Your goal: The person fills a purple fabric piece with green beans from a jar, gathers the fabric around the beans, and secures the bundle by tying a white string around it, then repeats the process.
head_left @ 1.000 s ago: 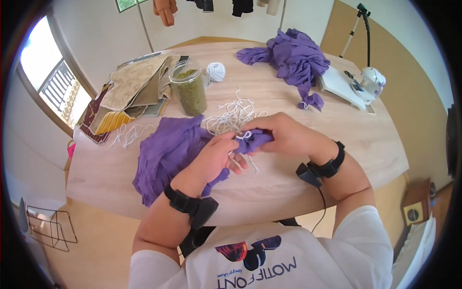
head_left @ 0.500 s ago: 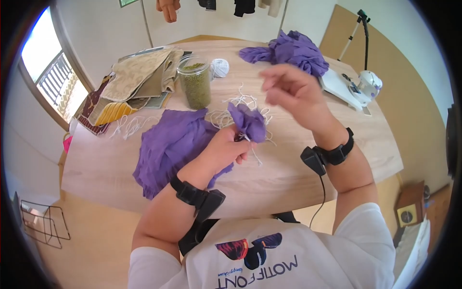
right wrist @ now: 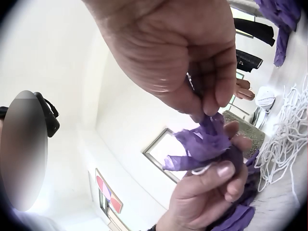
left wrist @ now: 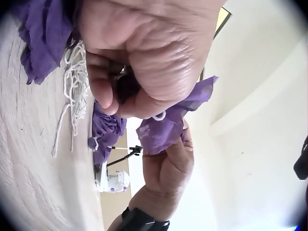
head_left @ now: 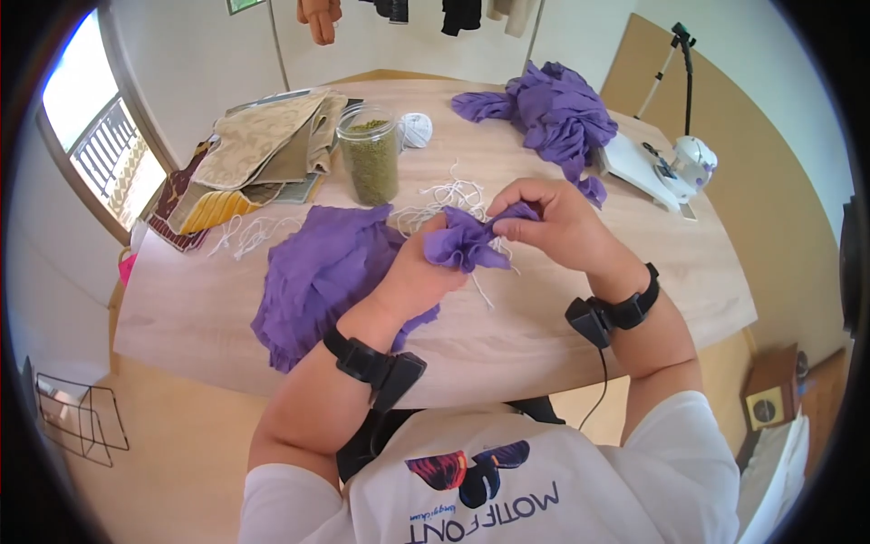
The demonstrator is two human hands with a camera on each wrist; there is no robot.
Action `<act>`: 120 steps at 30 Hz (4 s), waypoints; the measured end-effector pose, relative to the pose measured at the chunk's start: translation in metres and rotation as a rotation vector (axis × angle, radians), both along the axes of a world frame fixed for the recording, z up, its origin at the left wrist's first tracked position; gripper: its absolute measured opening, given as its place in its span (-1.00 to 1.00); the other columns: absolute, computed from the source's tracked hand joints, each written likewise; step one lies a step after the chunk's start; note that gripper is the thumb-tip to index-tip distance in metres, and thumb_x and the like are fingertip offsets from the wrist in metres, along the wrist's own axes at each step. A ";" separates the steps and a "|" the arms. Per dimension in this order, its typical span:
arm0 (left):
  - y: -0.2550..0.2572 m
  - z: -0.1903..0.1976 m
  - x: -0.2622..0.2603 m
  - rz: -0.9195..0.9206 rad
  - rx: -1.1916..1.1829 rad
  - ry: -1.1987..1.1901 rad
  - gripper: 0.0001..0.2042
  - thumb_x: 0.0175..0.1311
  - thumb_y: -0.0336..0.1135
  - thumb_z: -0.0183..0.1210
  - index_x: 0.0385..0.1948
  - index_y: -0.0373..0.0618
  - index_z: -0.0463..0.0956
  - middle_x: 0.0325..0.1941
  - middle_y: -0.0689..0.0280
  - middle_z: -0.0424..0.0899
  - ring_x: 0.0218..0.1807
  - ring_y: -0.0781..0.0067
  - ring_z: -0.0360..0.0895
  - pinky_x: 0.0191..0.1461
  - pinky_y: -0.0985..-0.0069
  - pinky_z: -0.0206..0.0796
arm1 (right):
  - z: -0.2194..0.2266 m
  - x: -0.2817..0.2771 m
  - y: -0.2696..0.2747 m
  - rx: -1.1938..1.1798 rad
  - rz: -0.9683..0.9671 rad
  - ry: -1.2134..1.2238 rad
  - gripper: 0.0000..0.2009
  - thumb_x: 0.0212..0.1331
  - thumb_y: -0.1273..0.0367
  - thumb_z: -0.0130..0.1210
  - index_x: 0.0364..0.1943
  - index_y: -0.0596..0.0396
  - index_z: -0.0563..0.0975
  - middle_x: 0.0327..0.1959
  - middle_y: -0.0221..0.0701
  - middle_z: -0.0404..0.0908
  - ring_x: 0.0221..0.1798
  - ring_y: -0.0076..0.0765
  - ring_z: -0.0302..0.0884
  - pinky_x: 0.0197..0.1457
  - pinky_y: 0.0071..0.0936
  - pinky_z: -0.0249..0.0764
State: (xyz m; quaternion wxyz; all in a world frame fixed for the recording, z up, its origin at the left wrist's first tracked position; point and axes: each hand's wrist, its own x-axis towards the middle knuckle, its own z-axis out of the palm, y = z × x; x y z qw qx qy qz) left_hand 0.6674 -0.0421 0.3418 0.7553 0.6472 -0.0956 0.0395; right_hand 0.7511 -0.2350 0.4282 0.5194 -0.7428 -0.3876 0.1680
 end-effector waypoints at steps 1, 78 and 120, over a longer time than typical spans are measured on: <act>0.000 -0.002 0.000 0.009 0.035 -0.021 -0.63 0.04 -0.59 0.24 -0.06 -0.15 0.49 -0.25 0.38 0.63 -0.21 0.63 0.54 -0.11 0.61 0.39 | 0.000 0.001 0.000 0.047 0.008 -0.011 -0.85 0.13 0.60 0.23 -0.20 0.22 0.61 -0.32 -0.48 0.63 -0.25 -0.66 0.52 -0.15 -0.64 0.47; 0.001 -0.008 0.002 -0.004 0.381 0.099 -0.78 0.34 -0.44 0.16 -0.02 -0.26 0.52 -0.18 0.26 0.68 -0.20 0.63 0.57 -0.12 0.64 0.45 | -0.029 0.143 -0.126 -0.406 -0.325 -0.132 -0.90 0.15 0.53 0.21 -0.25 0.17 0.63 -0.43 -0.55 0.61 -0.40 -0.69 0.48 -0.33 -0.65 0.42; -0.028 0.035 -0.045 -0.214 0.685 -0.743 -0.92 0.14 -0.41 0.25 -0.46 -0.09 0.51 -0.53 0.33 0.51 -0.50 0.30 0.53 -0.47 0.42 0.35 | -0.029 0.018 0.059 -0.123 0.225 -0.697 -0.85 0.08 0.50 0.21 -0.23 0.13 0.60 -0.25 -0.29 0.64 -0.10 -0.16 0.58 0.02 -0.35 0.48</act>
